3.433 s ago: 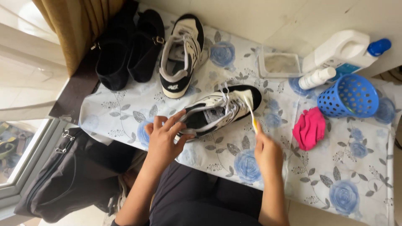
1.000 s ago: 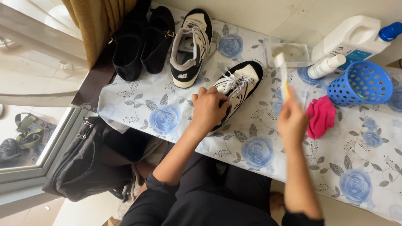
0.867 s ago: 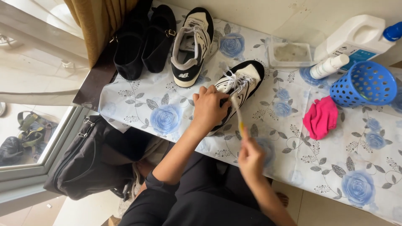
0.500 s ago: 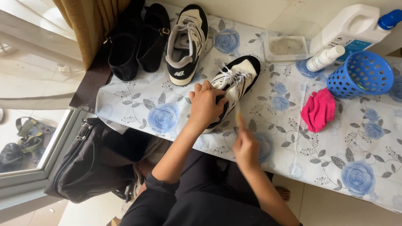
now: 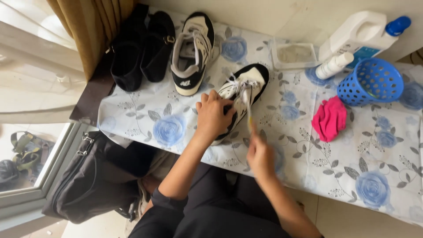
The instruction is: The person scrubs a white and black sneaker with a yellow toothbrush, focusing on the sole and upper sections. They then switch to a green brush to continue scrubbing the sole area. The shoe is rotated and repositioned throughout the process.
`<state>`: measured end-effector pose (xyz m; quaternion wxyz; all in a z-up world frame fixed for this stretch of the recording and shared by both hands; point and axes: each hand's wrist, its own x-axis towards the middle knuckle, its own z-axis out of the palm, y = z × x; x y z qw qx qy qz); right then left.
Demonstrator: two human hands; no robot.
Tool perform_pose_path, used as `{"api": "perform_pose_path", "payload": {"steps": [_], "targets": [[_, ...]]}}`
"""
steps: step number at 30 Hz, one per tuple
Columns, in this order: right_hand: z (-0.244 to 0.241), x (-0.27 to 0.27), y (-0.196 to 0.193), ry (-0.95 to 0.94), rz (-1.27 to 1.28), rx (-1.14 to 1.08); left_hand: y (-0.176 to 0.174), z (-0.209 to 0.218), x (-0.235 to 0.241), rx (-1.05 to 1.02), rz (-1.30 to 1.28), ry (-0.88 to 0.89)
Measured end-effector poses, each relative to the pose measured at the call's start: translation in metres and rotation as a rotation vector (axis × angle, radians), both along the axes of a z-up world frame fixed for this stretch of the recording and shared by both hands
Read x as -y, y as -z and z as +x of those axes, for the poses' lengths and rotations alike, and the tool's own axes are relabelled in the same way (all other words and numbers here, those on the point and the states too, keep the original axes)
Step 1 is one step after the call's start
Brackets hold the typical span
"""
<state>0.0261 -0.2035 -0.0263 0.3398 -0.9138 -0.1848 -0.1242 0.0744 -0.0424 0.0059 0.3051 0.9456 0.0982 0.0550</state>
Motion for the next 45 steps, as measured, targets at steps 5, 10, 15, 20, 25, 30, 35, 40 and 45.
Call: {"api": "perform_pose_path", "payload": {"steps": [5, 10, 15, 20, 25, 30, 35, 40, 45], "targets": [[0.026, 0.005, 0.017, -0.02, -0.043, 0.14, -0.001, 0.006, -0.003, 0.011, 0.031, 0.012], [0.027, 0.004, 0.013, 0.013, -0.002, 0.177, -0.002, 0.005, -0.003, 0.014, 0.01, 0.024], [0.031, 0.011, -0.006, 0.008, -0.192, -0.015, 0.003, 0.005, -0.002, -0.001, 0.052, 0.034], [0.032, 0.023, -0.001, -0.069, -0.212, -0.013, -0.002, 0.001, -0.001, 0.059, 0.065, 0.028], [0.066, 0.046, 0.001, -0.105, -0.361, -0.051, -0.013, -0.006, 0.007, 0.149, 0.129, 0.023], [0.183, 0.105, 0.006, 0.247, -0.546, 0.171, 0.0, -0.014, 0.018, 0.112, 0.352, 0.149], [0.313, 0.117, 0.025, 0.245, -0.771, -0.11, 0.02, -0.019, 0.044, 0.11, 0.576, 0.118], [0.26, 0.071, -0.059, 0.292, -0.9, -0.382, 0.05, -0.016, 0.047, 0.217, 0.794, -0.036], [0.121, 0.057, -0.071, -0.131, -0.296, 0.063, 0.029, -0.027, 0.039, 0.263, 0.552, 0.098]]}}
